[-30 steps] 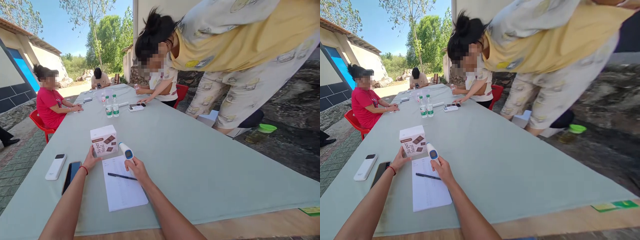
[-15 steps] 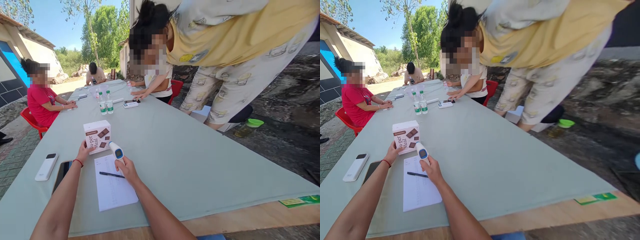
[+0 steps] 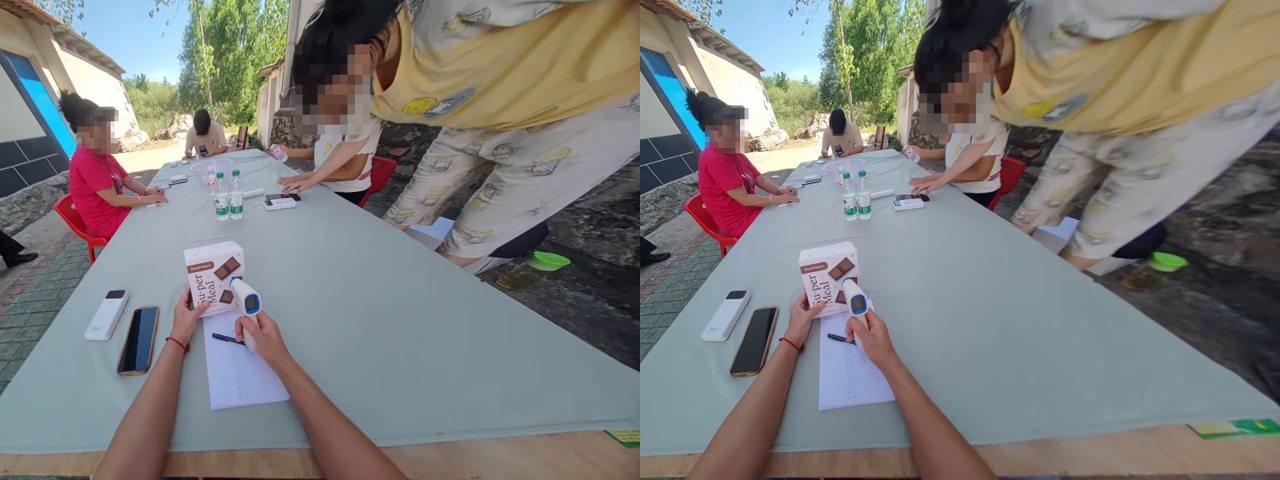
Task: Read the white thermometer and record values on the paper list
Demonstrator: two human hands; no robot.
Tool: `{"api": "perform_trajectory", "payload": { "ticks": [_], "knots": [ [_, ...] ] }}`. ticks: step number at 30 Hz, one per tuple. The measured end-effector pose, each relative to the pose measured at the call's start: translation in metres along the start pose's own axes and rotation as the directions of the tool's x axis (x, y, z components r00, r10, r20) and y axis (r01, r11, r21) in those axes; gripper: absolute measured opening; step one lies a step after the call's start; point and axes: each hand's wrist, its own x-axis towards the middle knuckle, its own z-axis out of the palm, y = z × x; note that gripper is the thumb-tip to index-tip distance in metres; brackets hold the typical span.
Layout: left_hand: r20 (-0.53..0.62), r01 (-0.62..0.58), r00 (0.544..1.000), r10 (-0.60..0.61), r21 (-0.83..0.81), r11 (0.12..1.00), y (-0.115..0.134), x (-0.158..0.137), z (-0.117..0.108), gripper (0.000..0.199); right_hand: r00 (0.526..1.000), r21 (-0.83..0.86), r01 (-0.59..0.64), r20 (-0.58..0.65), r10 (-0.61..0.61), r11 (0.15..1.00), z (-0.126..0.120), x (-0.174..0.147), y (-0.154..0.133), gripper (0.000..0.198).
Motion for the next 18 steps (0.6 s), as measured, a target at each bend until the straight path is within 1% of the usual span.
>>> {"api": "perform_trajectory", "payload": {
  "ticks": [4, 7, 9, 12, 14, 18],
  "knots": [
    [0.0, -0.007, 1.0, 0.007, -0.009, 1.0, 0.001, 0.0, 0.002, 0.072, 0.998, -0.04, 0.045, -0.052, -0.047, 0.998, 0.0, 0.001, 0.0, 0.034],
    [0.003, -0.008, 1.0, 0.008, -0.026, 1.0, 0.002, 0.001, 0.003, 0.068, 0.992, -0.037, 0.083, -0.091, -0.086, 0.996, 0.002, 0.006, -0.007, 0.035],
    [0.013, -0.014, 1.0, 0.015, -0.029, 0.999, 0.003, 0.001, 0.002, 0.067, 0.991, -0.022, 0.097, -0.096, -0.099, 0.995, 0.005, 0.012, -0.013, 0.035],
    [0.019, -0.022, 1.0, 0.022, -0.01, 1.0, 0.005, 0.0, 0.002, 0.065, 0.994, -0.012, 0.071, -0.082, -0.072, 0.997, 0.012, 0.023, -0.017, 0.037],
    [0.019, -0.018, 1.0, 0.018, 0.002, 1.0, 0.005, 0.0, 0.002, 0.064, 0.995, -0.01, 0.044, -0.088, -0.045, 0.999, 0.016, 0.027, -0.015, 0.038],
    [0.038, 0.003, 0.999, -0.003, 0.014, 1.0, 0.003, -0.002, 0.002, 0.063, 0.987, -0.014, 0.018, -0.161, -0.02, 1.0, 0.024, 0.025, -0.004, 0.036]
  ]
}}
